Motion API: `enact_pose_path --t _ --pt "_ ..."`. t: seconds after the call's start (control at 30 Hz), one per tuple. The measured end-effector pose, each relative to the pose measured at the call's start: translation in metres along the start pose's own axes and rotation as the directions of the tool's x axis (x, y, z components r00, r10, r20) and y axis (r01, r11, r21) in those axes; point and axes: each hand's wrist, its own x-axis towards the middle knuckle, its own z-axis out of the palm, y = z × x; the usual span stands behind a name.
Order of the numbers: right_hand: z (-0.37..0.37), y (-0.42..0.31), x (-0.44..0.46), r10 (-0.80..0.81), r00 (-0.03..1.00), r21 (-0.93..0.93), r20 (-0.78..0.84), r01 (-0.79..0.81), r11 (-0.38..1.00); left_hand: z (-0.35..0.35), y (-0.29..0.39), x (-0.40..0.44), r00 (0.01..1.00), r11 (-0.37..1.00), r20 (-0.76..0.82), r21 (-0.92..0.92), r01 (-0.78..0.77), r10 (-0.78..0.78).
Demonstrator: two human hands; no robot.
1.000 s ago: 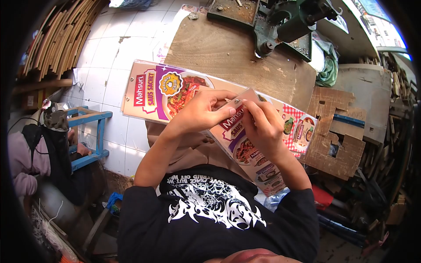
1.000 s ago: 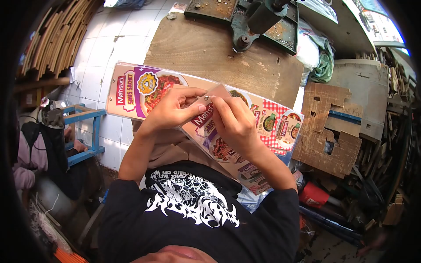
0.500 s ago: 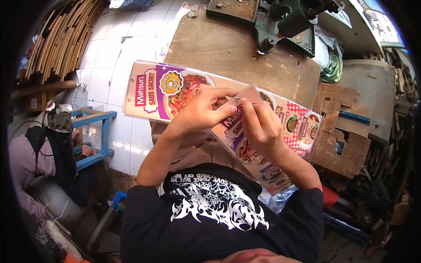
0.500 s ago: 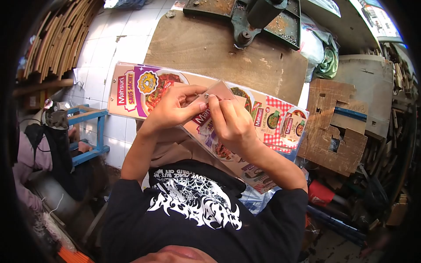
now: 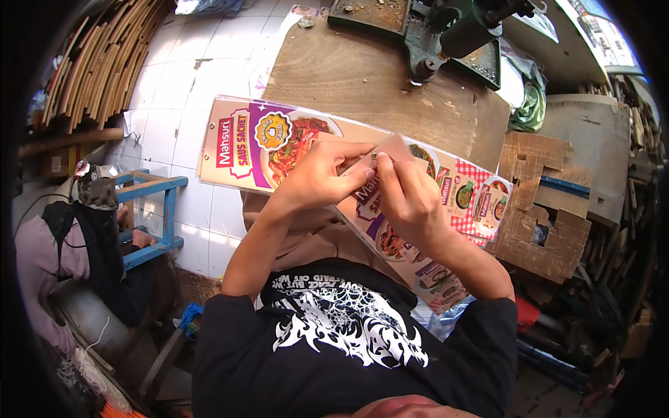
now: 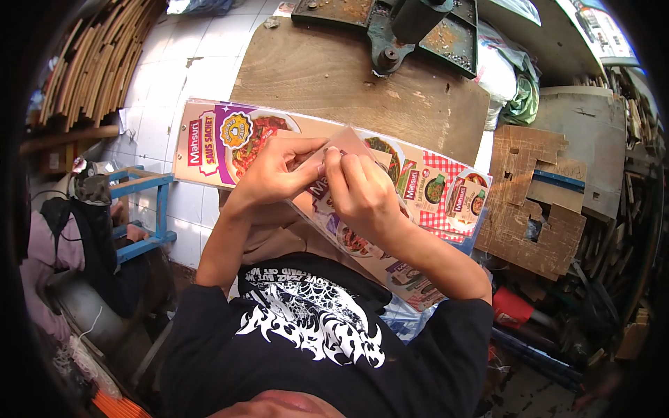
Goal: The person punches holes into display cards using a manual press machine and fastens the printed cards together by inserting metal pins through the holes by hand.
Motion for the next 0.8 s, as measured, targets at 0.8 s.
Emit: enact_pose_path --t 0.8 --pt "0.006 0.01 -0.011 0.143 0.976 0.245 -0.167 -0.1 0.964 0.003 -0.004 0.0 0.993 0.978 0.007 -0.175 0.114 -0.115"
